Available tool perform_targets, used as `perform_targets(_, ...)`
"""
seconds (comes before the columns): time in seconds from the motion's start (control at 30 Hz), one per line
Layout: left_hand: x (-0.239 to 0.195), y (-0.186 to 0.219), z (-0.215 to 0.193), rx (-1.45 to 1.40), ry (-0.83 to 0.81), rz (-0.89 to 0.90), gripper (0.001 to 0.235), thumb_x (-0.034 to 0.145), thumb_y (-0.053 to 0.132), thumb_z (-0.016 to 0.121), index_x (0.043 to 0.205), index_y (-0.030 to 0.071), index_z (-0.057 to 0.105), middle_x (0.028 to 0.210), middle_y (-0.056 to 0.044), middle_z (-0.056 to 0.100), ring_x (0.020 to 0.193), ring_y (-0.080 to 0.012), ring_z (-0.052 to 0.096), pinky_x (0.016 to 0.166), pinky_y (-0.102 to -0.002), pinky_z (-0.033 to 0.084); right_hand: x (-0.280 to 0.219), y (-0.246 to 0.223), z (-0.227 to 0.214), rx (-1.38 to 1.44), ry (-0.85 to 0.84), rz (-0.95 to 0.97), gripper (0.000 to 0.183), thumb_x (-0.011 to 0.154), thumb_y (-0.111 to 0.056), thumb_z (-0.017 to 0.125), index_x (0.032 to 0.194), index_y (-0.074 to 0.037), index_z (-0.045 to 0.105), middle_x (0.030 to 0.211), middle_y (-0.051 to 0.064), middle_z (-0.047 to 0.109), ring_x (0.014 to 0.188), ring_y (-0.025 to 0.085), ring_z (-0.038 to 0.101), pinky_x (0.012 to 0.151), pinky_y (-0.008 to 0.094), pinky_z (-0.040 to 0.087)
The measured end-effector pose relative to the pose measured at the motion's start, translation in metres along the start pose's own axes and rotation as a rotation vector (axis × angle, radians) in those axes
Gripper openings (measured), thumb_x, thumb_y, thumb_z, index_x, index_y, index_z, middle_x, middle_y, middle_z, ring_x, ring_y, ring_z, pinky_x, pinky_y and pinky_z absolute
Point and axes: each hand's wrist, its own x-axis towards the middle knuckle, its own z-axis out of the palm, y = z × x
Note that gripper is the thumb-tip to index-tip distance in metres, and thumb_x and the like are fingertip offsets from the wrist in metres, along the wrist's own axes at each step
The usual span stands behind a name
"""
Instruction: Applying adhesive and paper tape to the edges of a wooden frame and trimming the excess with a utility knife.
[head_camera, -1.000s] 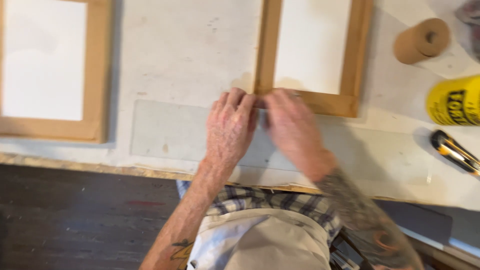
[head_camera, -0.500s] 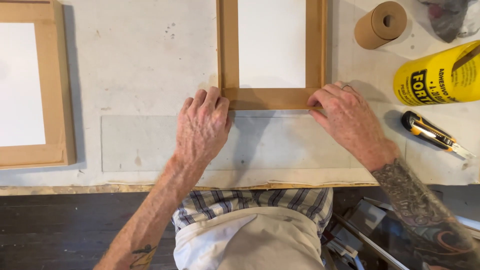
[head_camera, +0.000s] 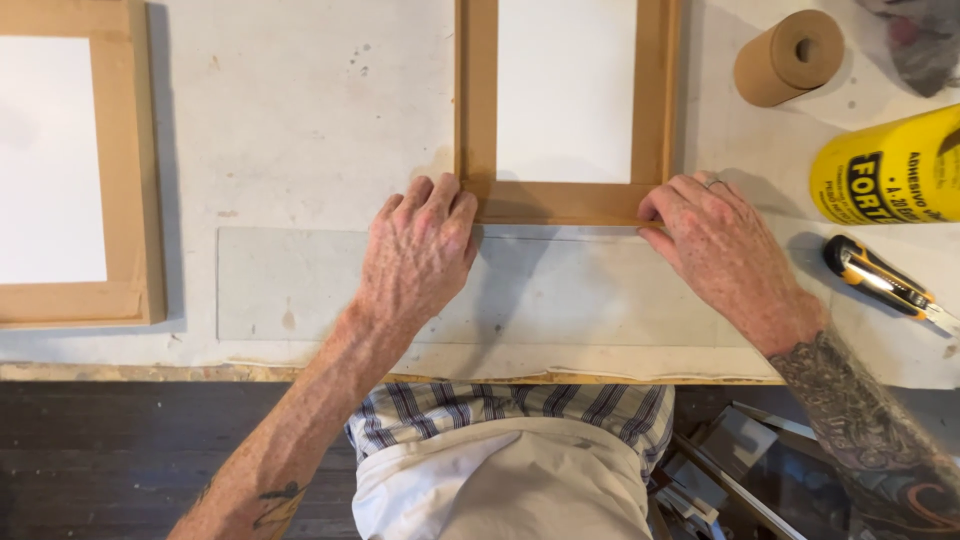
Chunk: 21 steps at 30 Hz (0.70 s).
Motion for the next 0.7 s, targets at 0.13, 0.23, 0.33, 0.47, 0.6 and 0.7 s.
perform_targets(0.13, 0.004, 0.000, 0.001, 0.029, -0.054, 0.008, 0.015, 0.082, 0.016, 0.077, 0.087, 0.012, 0.064, 0.094, -0.002, 0.058, 0.085, -0.0217, 0.057, 0.059, -0.033, 0.050, 0.007, 0.001, -0.006, 0.056, -0.087, 0.011, 0.021, 0.091, -0.025, 0.076, 0.101, -0.011, 0.063, 0.098, 0.002, 0.068, 0.093, 0.023, 0.064, 0.091, 0.040, 0.053)
perform_targets(0.23, 0.004, -0.002, 0.000, 0.009, -0.073, 0.000, 0.014, 0.083, 0.017, 0.078, 0.088, 0.011, 0.065, 0.096, -0.002, 0.058, 0.086, -0.0201, 0.057, 0.058, -0.032, 0.052, 0.015, -0.004, -0.007, 0.108, -0.159, 0.055, 0.014, 0.091, -0.019, 0.074, 0.094, -0.012, 0.062, 0.093, 0.002, 0.067, 0.093, 0.025, 0.063, 0.091, 0.042, 0.051)
perform_targets(0.33, 0.004, -0.001, -0.003, 0.005, -0.050, 0.001, 0.021, 0.081, 0.019, 0.079, 0.088, 0.013, 0.061, 0.097, -0.002, 0.056, 0.087, -0.0207, 0.055, 0.060, -0.033, 0.051, 0.028, -0.022, -0.002, 0.108, -0.220, 0.036, 0.016, 0.094, -0.021, 0.068, 0.107, -0.012, 0.063, 0.102, 0.005, 0.068, 0.097, 0.019, 0.064, 0.101, 0.039, 0.053)
perform_targets(0.47, 0.005, 0.000, -0.008, -0.058, -0.123, -0.039, 0.020, 0.078, 0.018, 0.080, 0.095, 0.009, 0.074, 0.089, -0.004, 0.057, 0.088, -0.0224, 0.064, 0.069, -0.033, 0.055, 0.065, -0.073, 0.014, 0.185, -0.096, 0.018, 0.020, 0.086, -0.021, 0.074, 0.103, -0.015, 0.065, 0.095, 0.005, 0.065, 0.101, 0.024, 0.066, 0.091, 0.037, 0.053)
perform_targets(0.6, 0.000, -0.002, 0.013, -0.028, -0.018, -0.011, 0.015, 0.078, 0.021, 0.076, 0.089, 0.013, 0.070, 0.091, -0.001, 0.056, 0.089, -0.0224, 0.063, 0.069, -0.034, 0.055, 0.101, -0.122, 0.034, 0.307, 0.021, -0.008, 0.026, 0.080, -0.017, 0.078, 0.101, -0.011, 0.063, 0.096, 0.008, 0.063, 0.102, 0.028, 0.064, 0.090, 0.038, 0.051)
perform_targets(0.7, 0.002, -0.001, 0.002, -0.006, -0.088, -0.005, 0.015, 0.079, 0.016, 0.076, 0.092, 0.011, 0.071, 0.090, -0.002, 0.057, 0.088, -0.0214, 0.063, 0.071, -0.032, 0.056, 0.084, -0.099, 0.025, 0.248, -0.044, 0.005, 0.040, 0.073, -0.018, 0.085, 0.107, -0.014, 0.065, 0.104, 0.005, 0.066, 0.108, 0.024, 0.066, 0.096, 0.037, 0.051)
